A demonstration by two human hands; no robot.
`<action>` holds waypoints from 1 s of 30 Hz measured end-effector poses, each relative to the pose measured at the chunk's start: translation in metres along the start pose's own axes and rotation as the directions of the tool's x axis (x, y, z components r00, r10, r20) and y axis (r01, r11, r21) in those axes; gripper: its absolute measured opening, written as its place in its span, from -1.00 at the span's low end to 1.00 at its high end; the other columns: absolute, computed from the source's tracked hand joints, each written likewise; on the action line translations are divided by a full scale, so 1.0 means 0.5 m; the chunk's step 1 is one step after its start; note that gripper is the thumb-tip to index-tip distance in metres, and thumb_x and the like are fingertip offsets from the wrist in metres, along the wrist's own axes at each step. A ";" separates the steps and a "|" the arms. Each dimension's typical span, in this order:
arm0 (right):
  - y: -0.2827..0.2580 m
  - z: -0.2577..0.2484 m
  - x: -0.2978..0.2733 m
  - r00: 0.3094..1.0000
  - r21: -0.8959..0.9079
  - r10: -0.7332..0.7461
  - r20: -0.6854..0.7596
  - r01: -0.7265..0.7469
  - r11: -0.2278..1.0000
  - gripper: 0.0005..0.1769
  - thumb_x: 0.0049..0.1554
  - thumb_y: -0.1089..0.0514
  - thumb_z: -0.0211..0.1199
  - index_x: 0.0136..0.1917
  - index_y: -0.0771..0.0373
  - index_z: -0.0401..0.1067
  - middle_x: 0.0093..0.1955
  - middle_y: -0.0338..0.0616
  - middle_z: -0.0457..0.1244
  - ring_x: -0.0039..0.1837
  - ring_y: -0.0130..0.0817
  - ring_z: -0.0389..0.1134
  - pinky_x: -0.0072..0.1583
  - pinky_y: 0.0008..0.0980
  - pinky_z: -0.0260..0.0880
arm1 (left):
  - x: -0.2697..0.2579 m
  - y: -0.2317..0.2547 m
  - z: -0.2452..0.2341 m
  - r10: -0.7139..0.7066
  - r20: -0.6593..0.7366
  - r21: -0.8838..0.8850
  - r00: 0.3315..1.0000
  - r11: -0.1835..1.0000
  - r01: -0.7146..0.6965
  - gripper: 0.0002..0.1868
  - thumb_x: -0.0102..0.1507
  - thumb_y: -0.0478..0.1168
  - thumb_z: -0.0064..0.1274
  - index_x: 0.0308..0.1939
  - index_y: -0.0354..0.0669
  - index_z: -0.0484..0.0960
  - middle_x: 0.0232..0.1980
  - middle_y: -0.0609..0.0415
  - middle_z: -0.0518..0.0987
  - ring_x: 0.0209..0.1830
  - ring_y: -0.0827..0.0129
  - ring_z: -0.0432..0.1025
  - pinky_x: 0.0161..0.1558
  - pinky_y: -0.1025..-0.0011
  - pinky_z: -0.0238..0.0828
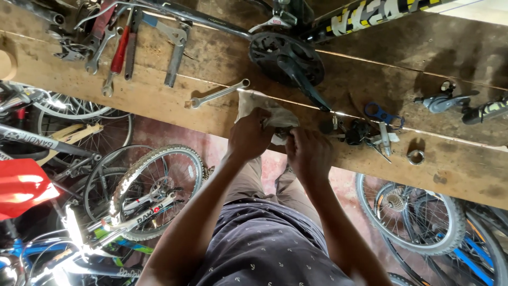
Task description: Cleaning small bicycle components using a cloth at a repair workbench
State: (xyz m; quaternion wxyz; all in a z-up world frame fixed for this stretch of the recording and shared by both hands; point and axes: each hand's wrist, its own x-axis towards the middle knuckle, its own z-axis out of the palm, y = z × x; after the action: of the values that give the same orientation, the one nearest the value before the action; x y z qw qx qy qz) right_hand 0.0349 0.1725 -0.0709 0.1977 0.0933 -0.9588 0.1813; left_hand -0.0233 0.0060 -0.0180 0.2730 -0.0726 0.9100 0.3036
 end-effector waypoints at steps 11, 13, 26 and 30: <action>0.006 -0.050 0.027 0.997 0.077 0.020 0.069 -0.025 0.997 -0.87 -0.02 0.20 0.24 -0.17 -0.02 0.50 -0.45 -0.30 0.25 -0.33 -0.23 0.38 -0.28 -0.30 0.37 | -0.018 0.035 -0.016 0.025 -0.097 -0.056 0.995 0.998 -0.031 -0.64 0.17 0.06 -0.06 -0.04 0.05 0.58 -0.36 0.00 0.63 -0.10 -0.01 0.55 -0.04 0.03 0.44; -0.002 -0.065 0.041 0.988 0.189 -0.016 0.155 -0.014 0.982 -0.78 -0.01 0.22 0.22 -0.11 -0.06 0.53 -0.44 -0.28 0.26 -0.29 -0.20 0.39 -0.25 -0.28 0.38 | -0.015 0.035 -0.018 0.042 -0.113 -0.063 0.993 0.997 -0.049 -0.64 0.17 0.04 -0.05 -0.07 0.00 0.59 -0.38 -0.03 0.62 -0.13 -0.04 0.56 -0.07 0.02 0.44; -0.011 -0.100 0.079 0.791 0.082 0.097 0.604 -0.182 0.980 -0.51 -0.04 0.05 -0.01 0.18 -0.19 0.40 -0.46 0.05 0.30 -0.28 0.21 0.41 -0.20 0.05 0.40 | -0.017 0.047 -0.045 0.107 -0.212 -0.002 0.971 0.994 -0.110 -0.75 0.16 0.00 -0.04 -0.22 -0.02 0.57 -0.48 0.00 0.56 -0.28 -0.06 0.55 -0.18 0.02 0.46; -0.014 -0.125 0.081 0.806 0.037 0.178 0.564 -0.240 0.970 -0.51 -0.02 -0.02 0.00 0.20 -0.19 0.39 -0.43 -0.01 0.31 -0.29 0.14 0.42 -0.20 0.07 0.39 | -0.021 0.047 -0.046 0.129 -0.247 0.007 0.960 0.991 -0.131 -0.77 0.15 -0.03 -0.02 -0.32 -0.10 0.55 -0.54 -0.01 0.51 -0.37 -0.06 0.54 -0.29 0.07 0.45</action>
State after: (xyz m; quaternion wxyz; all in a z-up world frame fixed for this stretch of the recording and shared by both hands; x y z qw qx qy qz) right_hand 0.0215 0.1859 0.0018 -0.1164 0.0462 -0.9679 0.2178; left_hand -0.0317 0.0107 0.0151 0.1367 -0.0512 0.9383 0.3136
